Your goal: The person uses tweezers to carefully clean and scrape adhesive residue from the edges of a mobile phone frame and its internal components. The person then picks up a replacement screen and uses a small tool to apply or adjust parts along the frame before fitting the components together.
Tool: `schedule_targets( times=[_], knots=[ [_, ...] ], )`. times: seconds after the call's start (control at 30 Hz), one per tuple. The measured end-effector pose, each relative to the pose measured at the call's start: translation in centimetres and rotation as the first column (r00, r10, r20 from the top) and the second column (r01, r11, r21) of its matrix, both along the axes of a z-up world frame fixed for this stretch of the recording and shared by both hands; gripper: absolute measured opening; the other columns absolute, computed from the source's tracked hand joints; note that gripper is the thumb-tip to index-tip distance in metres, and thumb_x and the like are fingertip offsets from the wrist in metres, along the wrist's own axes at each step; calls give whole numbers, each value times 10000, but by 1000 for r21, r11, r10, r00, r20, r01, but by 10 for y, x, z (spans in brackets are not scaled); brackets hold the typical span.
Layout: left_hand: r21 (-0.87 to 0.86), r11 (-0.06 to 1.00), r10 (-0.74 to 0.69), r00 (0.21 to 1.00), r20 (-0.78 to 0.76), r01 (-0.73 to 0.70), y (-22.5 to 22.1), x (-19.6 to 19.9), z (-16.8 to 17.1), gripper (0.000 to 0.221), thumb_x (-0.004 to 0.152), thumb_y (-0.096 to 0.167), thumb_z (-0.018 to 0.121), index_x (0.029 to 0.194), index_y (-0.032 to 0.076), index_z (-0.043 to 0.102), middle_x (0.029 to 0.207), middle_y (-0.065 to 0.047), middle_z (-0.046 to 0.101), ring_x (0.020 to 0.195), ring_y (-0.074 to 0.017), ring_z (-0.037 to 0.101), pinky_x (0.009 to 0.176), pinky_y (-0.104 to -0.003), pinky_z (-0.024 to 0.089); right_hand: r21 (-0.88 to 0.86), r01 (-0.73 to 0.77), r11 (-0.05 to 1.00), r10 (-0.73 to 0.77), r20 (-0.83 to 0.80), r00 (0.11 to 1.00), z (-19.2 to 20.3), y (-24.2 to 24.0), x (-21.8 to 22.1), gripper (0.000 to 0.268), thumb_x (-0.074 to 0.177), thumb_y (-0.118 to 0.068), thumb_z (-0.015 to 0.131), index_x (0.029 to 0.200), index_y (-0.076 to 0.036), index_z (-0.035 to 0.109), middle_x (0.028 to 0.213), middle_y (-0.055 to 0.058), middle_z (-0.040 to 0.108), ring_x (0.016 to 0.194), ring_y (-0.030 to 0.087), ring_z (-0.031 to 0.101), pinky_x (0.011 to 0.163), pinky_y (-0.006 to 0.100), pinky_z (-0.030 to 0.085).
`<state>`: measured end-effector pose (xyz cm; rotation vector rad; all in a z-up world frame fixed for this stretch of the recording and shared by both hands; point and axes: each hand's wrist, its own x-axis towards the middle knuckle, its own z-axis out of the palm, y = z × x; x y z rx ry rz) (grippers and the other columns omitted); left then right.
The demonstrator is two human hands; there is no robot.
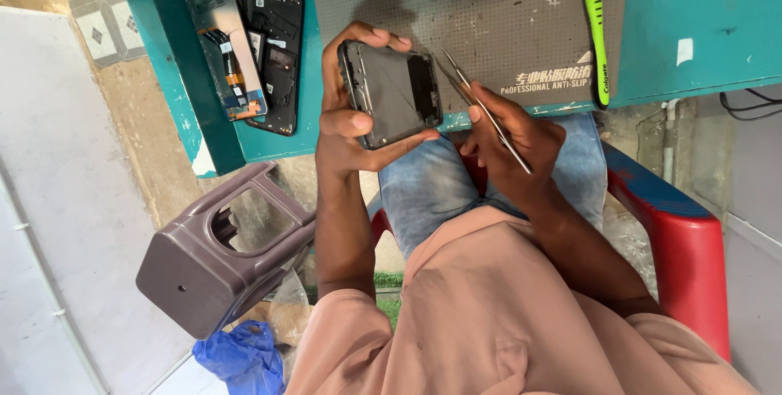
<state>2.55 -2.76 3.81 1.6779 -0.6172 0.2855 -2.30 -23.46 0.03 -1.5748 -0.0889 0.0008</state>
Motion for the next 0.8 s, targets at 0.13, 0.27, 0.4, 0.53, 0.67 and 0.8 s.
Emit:
schedule_targets(
  times=[0.13, 0.27, 0.4, 0.53, 0.67, 0.8],
  knots=[
    [-27, 999, -23, 999, -23, 22, 0, 1, -2, 1052, 683, 12, 1022, 1386, 556, 460, 1458, -127, 387, 1337, -339, 540, 981, -455, 642, 20, -16, 1000, 17, -32, 999, 5, -1, 2, 264, 1064, -23, 668, 1316, 55, 657, 878, 116, 755, 649, 94, 690, 541, 220, 532],
    [-23, 999, -32, 999, -15, 32, 2, 2, -2, 1063, 689, 7, 1024, 1394, 553, 446, 1454, -125, 386, 1336, -338, 542, 980, -460, 637, -58, -25, 998, 26, 17, 1000, 9, -2, 4, 266, 1052, -20, 690, 1307, 52, 662, 806, 93, 741, 637, 94, 689, 543, 219, 523],
    [-37, 998, -41, 999, -2, 41, 1, 4, -3, 1067, 683, 0, 1021, 1396, 548, 448, 1445, -130, 383, 1332, -344, 533, 973, -472, 644, -94, -30, 995, 37, 66, 997, 8, -1, 6, 278, 1045, -11, 701, 1311, 56, 659, 794, 88, 736, 648, 98, 695, 558, 218, 526],
    [-29, 999, -34, 999, 2, 34, 2, 2, -3, 1070, 690, 2, 1026, 1406, 540, 441, 1451, -144, 382, 1333, -345, 545, 969, -468, 651, -96, -16, 995, 22, 60, 998, 7, 1, 5, 273, 1039, -7, 706, 1302, 55, 663, 816, 101, 744, 644, 97, 694, 556, 217, 524],
    [-33, 999, -38, 999, 10, 39, 1, 3, -4, 1073, 684, 6, 1025, 1408, 541, 441, 1451, -143, 381, 1337, -344, 542, 967, -466, 648, -101, -13, 995, 21, 72, 997, 7, 1, 5, 277, 1040, -6, 707, 1306, 56, 661, 815, 100, 744, 645, 97, 693, 561, 219, 525],
    [-16, 999, -37, 999, 11, 38, 3, 3, -4, 1079, 683, 19, 1033, 1413, 539, 432, 1453, -145, 378, 1335, -343, 543, 973, -468, 645, -81, -11, 997, 19, 99, 995, 7, 3, 5, 269, 1061, -9, 701, 1319, 51, 654, 876, 115, 755, 671, 102, 696, 597, 223, 550]
  ],
)
